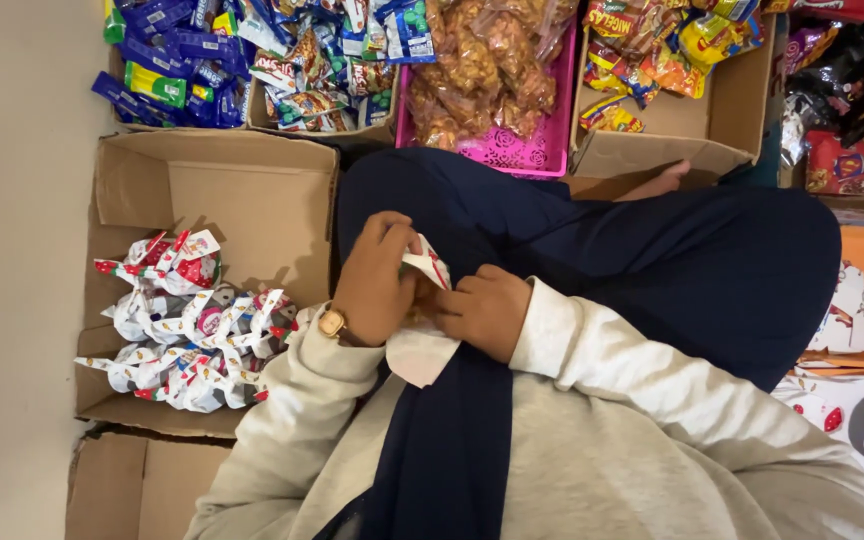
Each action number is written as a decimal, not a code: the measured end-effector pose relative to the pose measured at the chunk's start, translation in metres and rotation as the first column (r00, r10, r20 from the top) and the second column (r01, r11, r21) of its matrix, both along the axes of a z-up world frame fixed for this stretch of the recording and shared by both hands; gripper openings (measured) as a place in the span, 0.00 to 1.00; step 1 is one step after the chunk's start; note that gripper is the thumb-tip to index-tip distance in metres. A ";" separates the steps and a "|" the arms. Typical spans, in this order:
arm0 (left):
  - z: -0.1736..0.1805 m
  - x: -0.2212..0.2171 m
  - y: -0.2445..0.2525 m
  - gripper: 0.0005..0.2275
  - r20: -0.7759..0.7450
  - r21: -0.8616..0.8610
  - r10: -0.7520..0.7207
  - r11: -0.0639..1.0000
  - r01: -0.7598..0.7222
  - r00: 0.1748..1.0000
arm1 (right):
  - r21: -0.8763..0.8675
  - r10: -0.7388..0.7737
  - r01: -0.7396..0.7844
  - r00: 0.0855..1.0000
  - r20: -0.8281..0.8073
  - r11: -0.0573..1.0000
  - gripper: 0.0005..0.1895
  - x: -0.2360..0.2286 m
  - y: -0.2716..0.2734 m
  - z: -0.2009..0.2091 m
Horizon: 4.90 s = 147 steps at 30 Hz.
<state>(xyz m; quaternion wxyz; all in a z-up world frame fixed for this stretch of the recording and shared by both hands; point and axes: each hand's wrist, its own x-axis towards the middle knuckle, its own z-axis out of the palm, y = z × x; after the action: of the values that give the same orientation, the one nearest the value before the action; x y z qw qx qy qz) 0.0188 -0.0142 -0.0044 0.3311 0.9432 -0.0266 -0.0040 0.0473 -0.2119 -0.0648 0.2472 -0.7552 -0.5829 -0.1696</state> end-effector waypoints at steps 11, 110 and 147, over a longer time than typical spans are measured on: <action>-0.010 -0.005 -0.001 0.10 0.065 -0.106 0.065 0.993 -0.058 0.996 | -0.029 -0.019 0.020 0.999 0.043 0.999 0.09 0.004 -0.003 0.005; -0.155 0.122 0.247 0.11 -0.069 -0.594 0.609 0.611 -0.523 0.790 | 0.036 -0.062 0.103 0.805 -0.590 0.994 0.16 0.072 0.004 0.019; -0.007 -0.013 0.015 0.10 -0.023 0.609 -0.423 0.713 0.348 0.906 | 0.064 0.006 0.010 0.968 -0.250 0.998 0.07 0.012 0.006 -0.035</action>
<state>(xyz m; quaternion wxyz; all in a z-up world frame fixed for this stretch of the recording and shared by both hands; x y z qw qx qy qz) 0.0055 0.0007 -0.0112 0.0050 0.9704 -0.2400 -0.0254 0.0598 -0.2055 -0.1000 0.3429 -0.7627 -0.5405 -0.0918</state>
